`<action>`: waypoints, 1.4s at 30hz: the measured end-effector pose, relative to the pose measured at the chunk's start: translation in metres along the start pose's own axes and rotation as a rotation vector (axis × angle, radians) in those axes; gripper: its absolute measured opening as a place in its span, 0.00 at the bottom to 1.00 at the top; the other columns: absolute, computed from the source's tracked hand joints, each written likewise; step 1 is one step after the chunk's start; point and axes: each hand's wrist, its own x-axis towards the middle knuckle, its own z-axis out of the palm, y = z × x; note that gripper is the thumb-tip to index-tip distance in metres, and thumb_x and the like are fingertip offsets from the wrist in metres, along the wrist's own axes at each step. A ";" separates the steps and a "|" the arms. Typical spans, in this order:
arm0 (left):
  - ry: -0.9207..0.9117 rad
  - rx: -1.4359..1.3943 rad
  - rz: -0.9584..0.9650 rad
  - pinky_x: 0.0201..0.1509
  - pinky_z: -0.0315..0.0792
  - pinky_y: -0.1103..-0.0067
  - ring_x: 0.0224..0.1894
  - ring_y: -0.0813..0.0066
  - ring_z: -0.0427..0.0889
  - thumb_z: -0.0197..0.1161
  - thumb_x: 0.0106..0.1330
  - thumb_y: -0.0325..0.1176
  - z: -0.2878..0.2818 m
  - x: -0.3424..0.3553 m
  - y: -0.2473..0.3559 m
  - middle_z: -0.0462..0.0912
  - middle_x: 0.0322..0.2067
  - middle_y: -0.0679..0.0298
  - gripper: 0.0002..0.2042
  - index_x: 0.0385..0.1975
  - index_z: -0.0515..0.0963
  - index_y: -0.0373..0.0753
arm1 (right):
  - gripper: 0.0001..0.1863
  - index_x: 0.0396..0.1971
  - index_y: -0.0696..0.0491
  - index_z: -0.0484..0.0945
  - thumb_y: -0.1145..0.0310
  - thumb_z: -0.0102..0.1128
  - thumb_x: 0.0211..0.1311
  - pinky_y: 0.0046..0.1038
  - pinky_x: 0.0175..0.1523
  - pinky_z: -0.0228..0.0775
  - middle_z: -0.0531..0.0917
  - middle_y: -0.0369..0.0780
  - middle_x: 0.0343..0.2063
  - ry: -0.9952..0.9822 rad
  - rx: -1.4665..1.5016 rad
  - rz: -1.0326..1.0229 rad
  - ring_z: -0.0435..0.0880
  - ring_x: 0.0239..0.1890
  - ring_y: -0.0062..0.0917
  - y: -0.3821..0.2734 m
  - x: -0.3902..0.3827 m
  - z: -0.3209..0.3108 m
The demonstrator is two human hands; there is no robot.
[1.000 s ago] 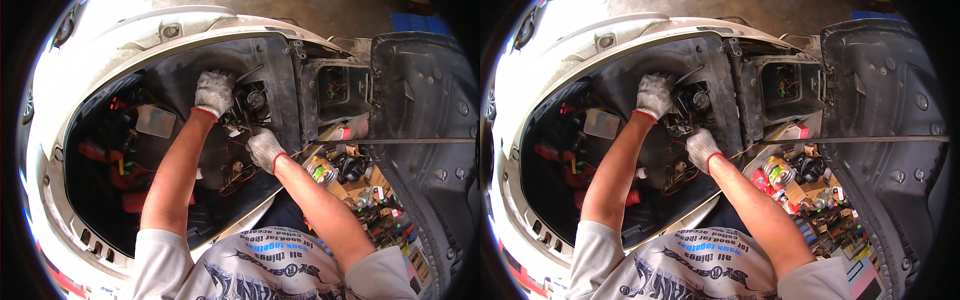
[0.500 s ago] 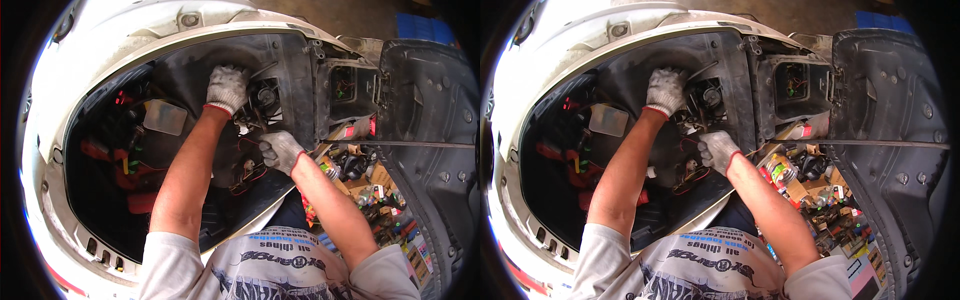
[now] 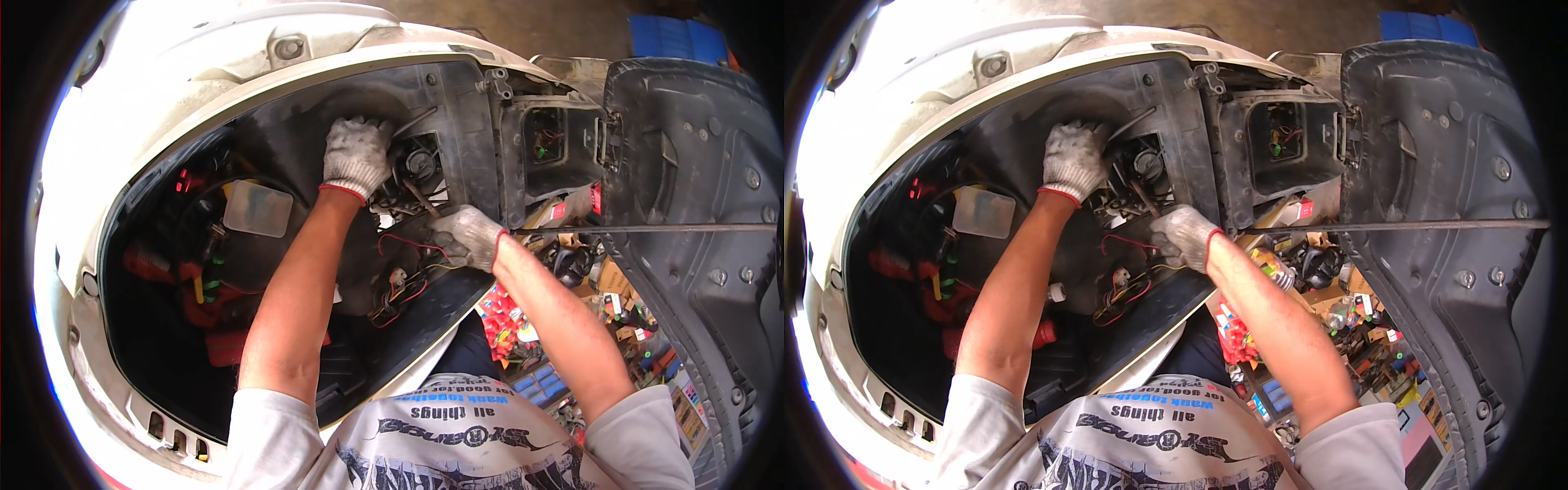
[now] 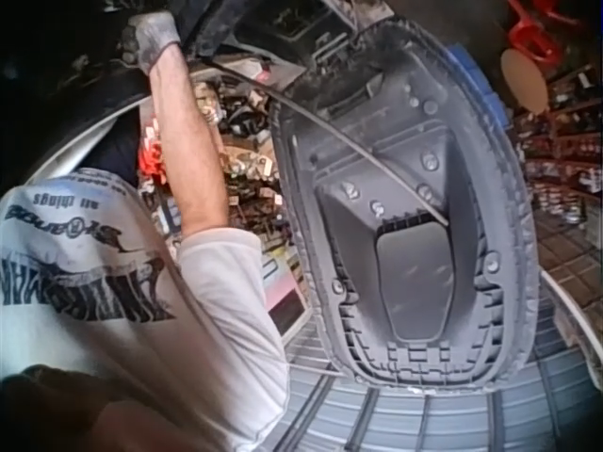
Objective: The person is inspecting and repairing the internal wiring and components under the seat of a scooter/motorcycle.
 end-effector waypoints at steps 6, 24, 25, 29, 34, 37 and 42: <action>-0.048 0.008 0.002 0.48 0.68 0.67 0.44 0.63 0.79 0.63 0.54 0.41 0.005 0.001 -0.002 0.82 0.35 0.61 0.13 0.37 0.79 0.44 | 0.08 0.22 0.47 0.63 0.71 0.50 0.59 0.24 0.15 0.43 0.63 0.30 0.13 0.099 0.128 -0.077 0.57 0.10 0.16 0.025 -0.001 0.034; 0.001 -0.022 -0.013 0.47 0.70 0.67 0.42 0.64 0.80 0.56 0.54 0.32 0.006 -0.002 -0.004 0.83 0.34 0.62 0.09 0.34 0.80 0.45 | 0.06 0.32 0.59 0.70 0.76 0.46 0.57 0.21 0.14 0.53 0.75 0.38 0.22 0.145 0.162 0.076 0.66 0.14 0.17 0.022 0.000 0.048; -0.005 -0.022 -0.012 0.47 0.69 0.68 0.42 0.65 0.80 0.56 0.54 0.32 0.006 -0.003 -0.004 0.83 0.34 0.62 0.10 0.34 0.80 0.45 | 0.06 0.32 0.59 0.70 0.76 0.46 0.57 0.21 0.14 0.53 0.75 0.38 0.22 0.145 0.160 0.081 0.66 0.14 0.17 0.019 0.002 0.048; -0.005 -0.024 -0.023 0.47 0.69 0.68 0.42 0.65 0.80 0.56 0.54 0.32 0.006 -0.004 -0.006 0.83 0.35 0.62 0.10 0.35 0.80 0.45 | 0.08 0.31 0.56 0.69 0.80 0.44 0.51 0.21 0.14 0.49 0.73 0.37 0.21 0.129 0.070 0.107 0.63 0.13 0.15 0.020 0.010 0.041; -0.012 -0.040 -0.016 0.47 0.69 0.68 0.42 0.65 0.80 0.56 0.54 0.32 0.009 -0.003 -0.007 0.83 0.34 0.62 0.10 0.35 0.80 0.44 | 0.05 0.26 0.55 0.67 0.81 0.46 0.48 0.20 0.13 0.44 0.69 0.35 0.17 0.173 0.091 0.013 0.57 0.10 0.14 0.023 0.007 0.049; -0.023 -0.042 -0.006 0.47 0.68 0.67 0.42 0.65 0.80 0.55 0.55 0.32 0.009 -0.002 -0.006 0.83 0.34 0.62 0.10 0.36 0.79 0.44 | 0.05 0.24 0.53 0.67 0.80 0.47 0.48 0.20 0.13 0.44 0.69 0.35 0.16 0.164 0.079 -0.015 0.57 0.09 0.14 0.026 0.008 0.047; 0.001 -0.040 -0.019 0.47 0.68 0.67 0.42 0.65 0.79 0.54 0.55 0.32 0.013 -0.002 -0.006 0.83 0.33 0.62 0.10 0.35 0.79 0.44 | 0.05 0.23 0.52 0.67 0.80 0.47 0.48 0.20 0.13 0.44 0.68 0.33 0.14 0.217 0.020 -0.053 0.57 0.09 0.15 0.037 0.013 0.047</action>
